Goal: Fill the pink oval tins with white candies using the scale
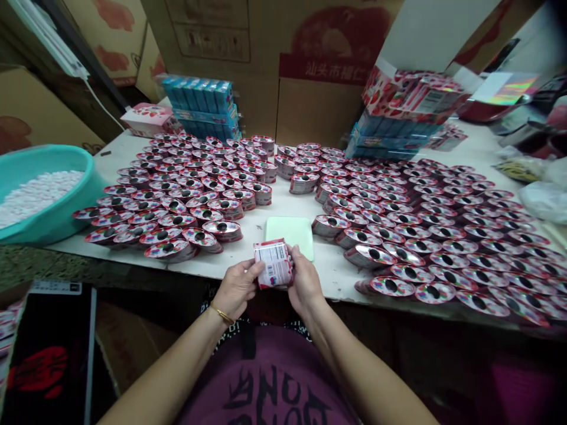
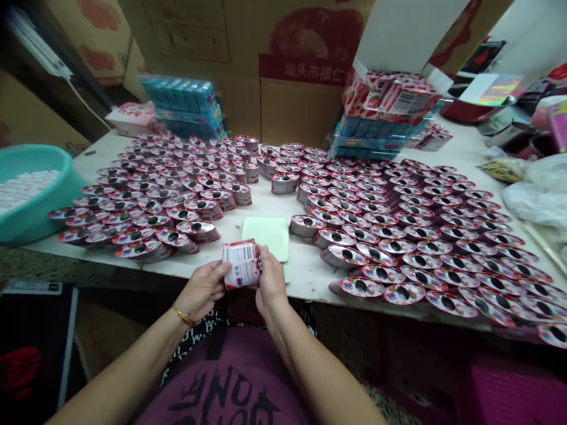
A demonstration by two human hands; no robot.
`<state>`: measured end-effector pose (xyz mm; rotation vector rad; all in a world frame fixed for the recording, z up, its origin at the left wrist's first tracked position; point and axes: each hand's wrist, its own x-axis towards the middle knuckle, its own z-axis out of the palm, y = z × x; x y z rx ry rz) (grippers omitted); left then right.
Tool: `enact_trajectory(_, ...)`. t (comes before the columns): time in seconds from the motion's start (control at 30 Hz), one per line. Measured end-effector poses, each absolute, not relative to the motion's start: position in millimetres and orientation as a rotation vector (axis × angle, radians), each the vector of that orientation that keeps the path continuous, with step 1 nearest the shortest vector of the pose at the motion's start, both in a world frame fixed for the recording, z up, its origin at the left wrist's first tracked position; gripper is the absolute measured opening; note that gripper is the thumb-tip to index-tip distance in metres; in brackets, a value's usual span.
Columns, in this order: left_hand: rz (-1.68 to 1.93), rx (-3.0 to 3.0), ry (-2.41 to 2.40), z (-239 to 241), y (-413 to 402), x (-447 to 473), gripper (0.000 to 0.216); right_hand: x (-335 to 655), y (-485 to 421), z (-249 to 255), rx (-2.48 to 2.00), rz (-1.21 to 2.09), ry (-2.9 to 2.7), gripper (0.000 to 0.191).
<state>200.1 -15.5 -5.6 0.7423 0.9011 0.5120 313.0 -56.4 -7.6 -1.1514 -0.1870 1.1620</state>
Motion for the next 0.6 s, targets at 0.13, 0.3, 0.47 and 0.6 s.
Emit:
enact_trajectory(0.13,0.554,0.465,0.788,-23.0,-15.2,199.9,0.027,325.6,-54.4,-8.7,-1.178,1.119,-0.144,0.038)
enact_trajectory(0.3,0.625,0.291,0.691,-26.7,-13.2,212.7,0.021,348.8,-55.6,14.3,-1.507,0.951,-0.797,0.032)
enact_trajectory(0.47,0.653,0.339,0.596,-15.7,-6.2,223.1,0.018,370.9,-44.3,47.7,-1.832,0.532,-1.739,0.024)
enact_trajectory(0.6,0.633,0.307,0.626,-13.5,-5.6,211.1,0.018,382.4,-25.6,61.8,-2.064,0.168,-2.196,0.024)
